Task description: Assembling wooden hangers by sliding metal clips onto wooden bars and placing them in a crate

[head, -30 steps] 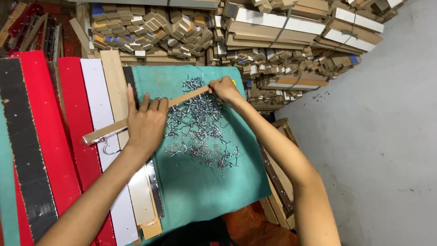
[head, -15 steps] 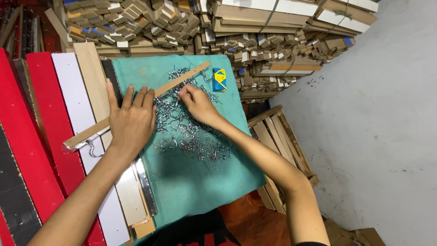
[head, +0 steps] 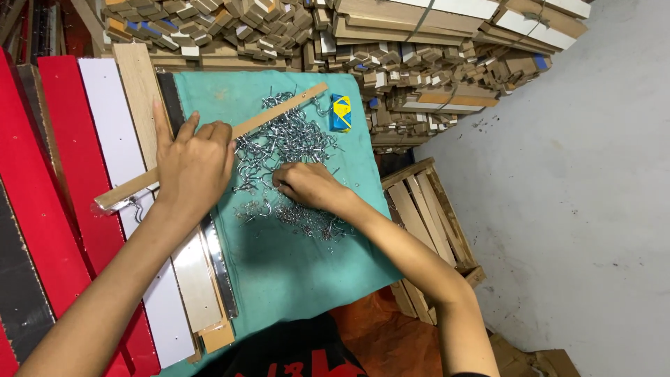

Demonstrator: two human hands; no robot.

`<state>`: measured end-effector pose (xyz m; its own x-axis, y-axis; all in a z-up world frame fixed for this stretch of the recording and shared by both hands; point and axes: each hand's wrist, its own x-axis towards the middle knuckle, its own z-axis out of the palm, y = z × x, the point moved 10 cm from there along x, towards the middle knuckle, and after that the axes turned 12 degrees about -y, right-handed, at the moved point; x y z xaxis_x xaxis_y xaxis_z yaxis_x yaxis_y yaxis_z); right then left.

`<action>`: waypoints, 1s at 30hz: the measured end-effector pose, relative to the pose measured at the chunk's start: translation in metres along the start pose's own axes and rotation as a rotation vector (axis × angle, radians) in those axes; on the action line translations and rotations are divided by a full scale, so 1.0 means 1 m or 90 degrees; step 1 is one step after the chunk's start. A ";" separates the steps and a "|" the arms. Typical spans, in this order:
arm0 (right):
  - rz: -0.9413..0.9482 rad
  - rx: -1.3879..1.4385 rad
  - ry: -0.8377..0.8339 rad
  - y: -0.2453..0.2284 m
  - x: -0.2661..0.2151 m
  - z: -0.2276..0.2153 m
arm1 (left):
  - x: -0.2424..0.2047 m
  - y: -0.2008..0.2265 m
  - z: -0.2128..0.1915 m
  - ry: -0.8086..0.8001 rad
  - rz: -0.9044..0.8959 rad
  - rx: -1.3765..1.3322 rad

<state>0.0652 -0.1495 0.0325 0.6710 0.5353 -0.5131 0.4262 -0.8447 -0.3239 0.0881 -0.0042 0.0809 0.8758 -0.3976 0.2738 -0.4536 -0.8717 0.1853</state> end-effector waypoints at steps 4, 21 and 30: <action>-0.001 -0.019 -0.003 -0.010 -0.001 -0.008 | 0.001 -0.005 -0.002 -0.032 -0.011 -0.006; -0.018 -0.091 -0.113 -0.013 -0.032 -0.005 | 0.004 0.077 -0.026 -0.124 0.134 -0.050; -0.064 -0.101 -0.081 -0.002 -0.031 0.007 | -0.004 0.099 -0.001 -0.199 0.180 -0.001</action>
<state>0.0390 -0.1647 0.0432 0.5429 0.6035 -0.5841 0.5838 -0.7711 -0.2541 0.0395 -0.0884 0.0989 0.7244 -0.6892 0.0142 -0.6834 -0.7153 0.1461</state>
